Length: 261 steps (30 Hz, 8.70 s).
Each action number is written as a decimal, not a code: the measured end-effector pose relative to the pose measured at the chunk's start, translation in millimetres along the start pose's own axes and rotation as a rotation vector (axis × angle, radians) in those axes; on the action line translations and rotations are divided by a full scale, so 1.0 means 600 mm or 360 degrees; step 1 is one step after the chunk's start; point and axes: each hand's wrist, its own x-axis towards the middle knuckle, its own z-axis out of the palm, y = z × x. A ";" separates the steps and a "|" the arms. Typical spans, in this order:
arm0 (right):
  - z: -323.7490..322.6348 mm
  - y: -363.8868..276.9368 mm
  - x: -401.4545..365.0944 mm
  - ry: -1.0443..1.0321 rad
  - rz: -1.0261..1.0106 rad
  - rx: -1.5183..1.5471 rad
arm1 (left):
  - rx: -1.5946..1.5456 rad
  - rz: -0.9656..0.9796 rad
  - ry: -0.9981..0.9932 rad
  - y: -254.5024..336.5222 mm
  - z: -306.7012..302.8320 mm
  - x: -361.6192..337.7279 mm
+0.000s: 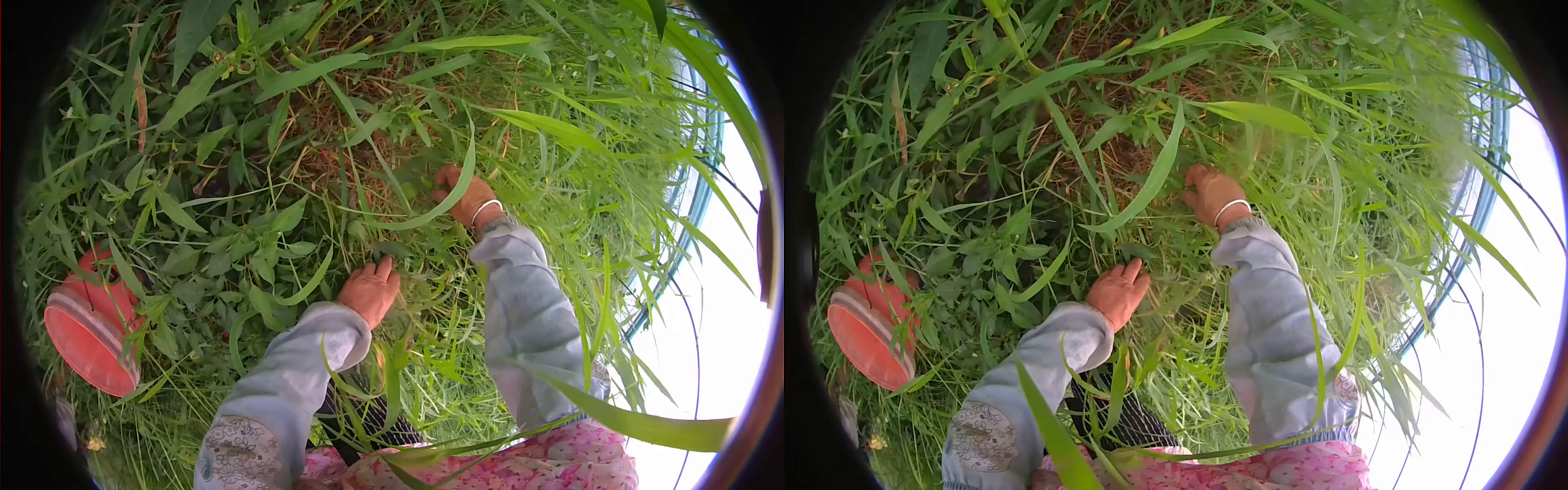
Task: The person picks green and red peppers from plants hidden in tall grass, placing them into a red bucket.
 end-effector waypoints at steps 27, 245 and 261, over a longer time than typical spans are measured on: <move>0.082 -0.106 0.086 -0.0330 -0.0100 -0.0809 | -0.0087 -0.0026 -0.0009 0.007 -0.011 -0.001; 0.429 -0.526 -0.276 -0.0077 -0.0510 -0.0056 | -0.0908 -0.1067 0.0123 -0.131 0.189 -0.530; 0.437 -0.513 -0.278 0.0141 -0.0667 0.0214 | -0.2123 -0.1515 0.1731 -0.170 0.292 -0.379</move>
